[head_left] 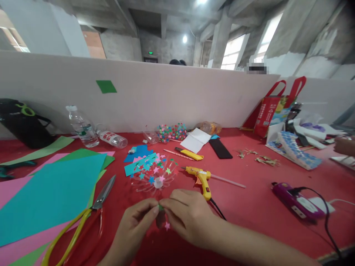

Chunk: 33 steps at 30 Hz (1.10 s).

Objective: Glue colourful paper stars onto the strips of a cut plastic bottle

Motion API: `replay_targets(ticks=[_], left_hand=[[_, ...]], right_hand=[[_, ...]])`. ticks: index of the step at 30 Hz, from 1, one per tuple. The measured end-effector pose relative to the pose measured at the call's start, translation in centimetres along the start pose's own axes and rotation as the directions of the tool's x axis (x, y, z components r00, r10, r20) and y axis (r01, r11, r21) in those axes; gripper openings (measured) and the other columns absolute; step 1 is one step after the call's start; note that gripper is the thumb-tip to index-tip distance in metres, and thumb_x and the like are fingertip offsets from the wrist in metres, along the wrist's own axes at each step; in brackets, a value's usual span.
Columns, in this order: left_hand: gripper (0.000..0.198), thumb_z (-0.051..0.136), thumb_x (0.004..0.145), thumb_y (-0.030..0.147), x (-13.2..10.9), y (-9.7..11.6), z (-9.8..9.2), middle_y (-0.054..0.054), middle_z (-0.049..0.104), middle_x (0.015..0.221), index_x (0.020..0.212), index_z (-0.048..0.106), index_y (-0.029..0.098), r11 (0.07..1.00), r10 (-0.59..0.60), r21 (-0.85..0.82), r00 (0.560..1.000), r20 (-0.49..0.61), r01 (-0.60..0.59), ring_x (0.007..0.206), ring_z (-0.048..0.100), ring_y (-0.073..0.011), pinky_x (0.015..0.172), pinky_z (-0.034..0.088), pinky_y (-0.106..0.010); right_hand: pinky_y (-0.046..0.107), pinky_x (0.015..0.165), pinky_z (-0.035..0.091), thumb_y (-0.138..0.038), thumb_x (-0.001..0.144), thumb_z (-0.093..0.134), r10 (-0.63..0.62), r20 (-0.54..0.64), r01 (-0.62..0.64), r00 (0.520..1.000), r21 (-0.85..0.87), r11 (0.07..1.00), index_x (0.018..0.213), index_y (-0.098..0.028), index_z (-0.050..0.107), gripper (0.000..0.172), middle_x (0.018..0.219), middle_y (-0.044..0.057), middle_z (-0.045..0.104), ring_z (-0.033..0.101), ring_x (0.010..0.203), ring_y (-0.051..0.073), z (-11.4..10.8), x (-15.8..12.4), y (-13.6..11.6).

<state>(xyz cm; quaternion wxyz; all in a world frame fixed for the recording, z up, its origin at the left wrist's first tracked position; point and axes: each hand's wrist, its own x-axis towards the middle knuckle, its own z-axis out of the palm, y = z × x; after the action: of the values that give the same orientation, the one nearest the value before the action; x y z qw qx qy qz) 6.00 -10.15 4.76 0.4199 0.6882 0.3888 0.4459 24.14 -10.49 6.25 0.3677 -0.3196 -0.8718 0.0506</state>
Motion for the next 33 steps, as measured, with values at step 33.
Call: replay_targets(ticks=[33], left_hand=[[0.020,0.055,0.086,0.024,0.0,-0.5,-0.2,0.004,0.062,0.060,0.068,0.062,0.020,0.993,0.017,0.119,0.995,-0.093,-0.005,0.056,0.058,-0.0098,0.056,0.047,-0.018]], right_hand=[[0.027,0.061,0.042,-0.057,0.092,0.045,0.782,0.151,-0.715,0.605,-0.329,0.617,0.074,-0.021,0.065,0.045,0.075,0.007,0.068,0.062,0.072,0.019,-3.2,-0.9,7.8]])
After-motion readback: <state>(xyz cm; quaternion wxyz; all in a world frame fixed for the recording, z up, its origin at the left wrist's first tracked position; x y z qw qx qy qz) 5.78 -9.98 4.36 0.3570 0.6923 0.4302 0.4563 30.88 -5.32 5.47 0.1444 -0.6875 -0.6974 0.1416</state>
